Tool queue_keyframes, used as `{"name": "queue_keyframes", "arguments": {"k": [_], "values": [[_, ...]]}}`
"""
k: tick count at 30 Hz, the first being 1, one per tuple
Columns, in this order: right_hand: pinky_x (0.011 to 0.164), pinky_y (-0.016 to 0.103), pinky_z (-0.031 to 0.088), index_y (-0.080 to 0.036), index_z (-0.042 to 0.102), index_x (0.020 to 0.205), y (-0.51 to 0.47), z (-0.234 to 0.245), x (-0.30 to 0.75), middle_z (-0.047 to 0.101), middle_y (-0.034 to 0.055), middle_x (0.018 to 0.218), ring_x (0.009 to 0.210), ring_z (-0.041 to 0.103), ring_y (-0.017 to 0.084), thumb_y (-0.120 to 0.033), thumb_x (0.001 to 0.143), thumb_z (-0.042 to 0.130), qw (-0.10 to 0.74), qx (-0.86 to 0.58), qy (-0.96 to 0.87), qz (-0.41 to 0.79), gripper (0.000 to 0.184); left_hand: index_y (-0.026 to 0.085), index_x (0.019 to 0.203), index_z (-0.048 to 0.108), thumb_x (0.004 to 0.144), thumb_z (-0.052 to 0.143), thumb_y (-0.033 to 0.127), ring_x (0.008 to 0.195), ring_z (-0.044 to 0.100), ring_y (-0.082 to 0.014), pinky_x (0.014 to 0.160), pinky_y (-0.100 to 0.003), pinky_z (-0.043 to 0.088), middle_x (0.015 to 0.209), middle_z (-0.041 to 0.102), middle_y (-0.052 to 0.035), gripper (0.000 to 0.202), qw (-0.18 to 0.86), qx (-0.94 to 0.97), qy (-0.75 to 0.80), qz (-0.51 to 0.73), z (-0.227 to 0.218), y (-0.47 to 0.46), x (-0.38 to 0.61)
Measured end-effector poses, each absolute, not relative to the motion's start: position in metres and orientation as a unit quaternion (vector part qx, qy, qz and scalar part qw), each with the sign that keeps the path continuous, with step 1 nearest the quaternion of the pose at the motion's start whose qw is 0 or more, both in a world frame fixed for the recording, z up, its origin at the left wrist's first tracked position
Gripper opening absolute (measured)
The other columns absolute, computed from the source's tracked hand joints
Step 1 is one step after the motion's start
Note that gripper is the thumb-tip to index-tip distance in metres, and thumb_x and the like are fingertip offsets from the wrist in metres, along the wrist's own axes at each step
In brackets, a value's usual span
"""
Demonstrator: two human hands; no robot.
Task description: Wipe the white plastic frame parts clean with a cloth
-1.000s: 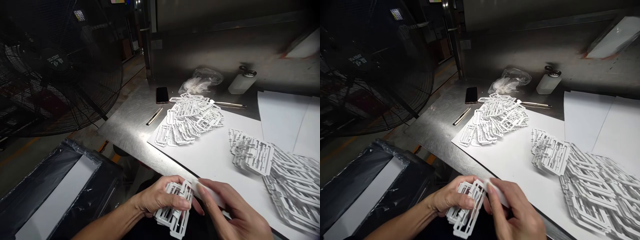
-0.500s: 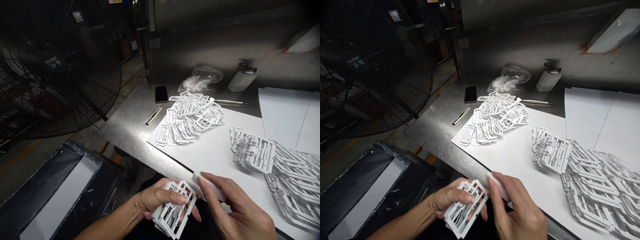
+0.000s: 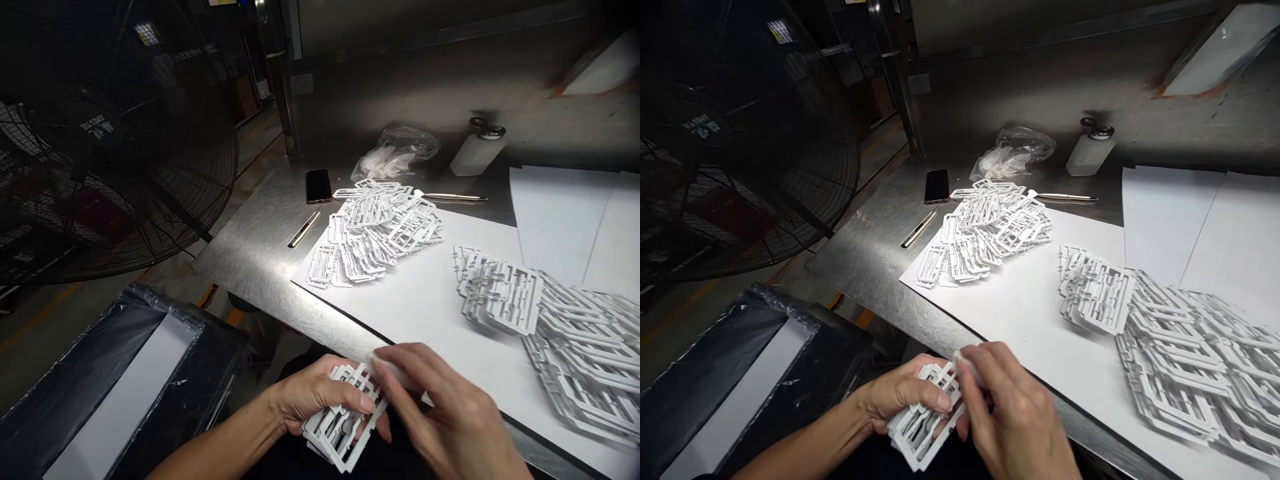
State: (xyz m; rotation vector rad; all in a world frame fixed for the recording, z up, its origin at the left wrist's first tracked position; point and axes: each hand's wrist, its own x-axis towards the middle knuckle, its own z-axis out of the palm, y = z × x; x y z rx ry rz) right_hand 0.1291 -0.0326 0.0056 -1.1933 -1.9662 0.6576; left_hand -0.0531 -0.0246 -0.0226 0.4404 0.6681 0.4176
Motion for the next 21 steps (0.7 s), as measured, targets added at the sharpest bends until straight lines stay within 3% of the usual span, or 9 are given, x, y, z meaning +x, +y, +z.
{"name": "queue_keyframes", "arguments": {"k": [2, 7, 11, 16, 21], "values": [[0.058, 0.020, 0.049, -0.022, 0.056, 0.106, -0.032, 0.005, 0.129, 0.056, 0.0025, 0.093, 0.070, 0.058, 0.013, -0.029, 0.097, 0.048, 0.371, -0.485, -0.756, 0.237, 0.014, 0.006, 0.088, 0.066, 0.068, 0.066, 0.022, 0.048, 0.053, -0.0073, 0.042, -0.016, 0.041, 0.078, 0.067, -0.0098, 0.026, 0.905, 0.223, 0.308, 0.188, -0.023, -0.024, -0.053], [0.062, 0.020, 0.048, -0.023, 0.055, 0.106, -0.031, 0.006, 0.125, 0.055, 0.0020, 0.090, 0.073, 0.059, 0.013, -0.026, 0.099, 0.044, 0.340, -0.443, -0.776, 0.294, 0.013, 0.007, 0.080, 0.066, 0.064, 0.068, 0.016, 0.045, 0.052, -0.0070, 0.043, -0.015, 0.042, 0.062, 0.061, -0.0028, 0.019, 0.890, 0.220, 0.344, 0.202, -0.024, -0.025, -0.053], [0.055, 0.022, 0.046, -0.022, 0.056, 0.103, -0.030, 0.007, 0.127, 0.056, 0.0028, 0.090, 0.066, 0.057, 0.013, -0.030, 0.098, 0.045, 0.349, -0.473, -0.765, 0.263, 0.014, 0.007, 0.092, 0.066, 0.070, 0.066, 0.019, 0.048, 0.052, -0.0070, 0.042, -0.016, 0.041, 0.077, 0.066, -0.0082, 0.026, 0.897, 0.244, 0.321, 0.179, -0.022, -0.023, -0.054], [0.058, 0.020, 0.047, -0.026, 0.056, 0.098, -0.028, 0.007, 0.133, 0.057, -0.0013, 0.086, 0.068, 0.059, 0.012, -0.030, 0.099, 0.043, 0.303, -0.457, -0.764, 0.340, 0.014, 0.006, 0.084, 0.067, 0.068, 0.065, 0.015, 0.047, 0.052, -0.0064, 0.042, -0.014, 0.041, 0.071, 0.065, -0.0071, 0.019, 0.904, 0.233, 0.311, 0.176, -0.023, -0.023, -0.056], [0.053, 0.020, 0.046, -0.025, 0.060, 0.093, -0.023, 0.008, 0.142, 0.060, -0.0022, 0.085, 0.064, 0.060, 0.012, -0.039, 0.097, 0.046, 0.331, -0.529, -0.736, 0.264, 0.019, 0.005, 0.109, 0.063, 0.071, 0.063, 0.020, 0.050, 0.055, -0.0077, 0.043, -0.016, 0.043, 0.083, 0.069, -0.0122, 0.041, 0.928, 0.193, 0.279, 0.154, -0.025, -0.021, -0.060]]}}
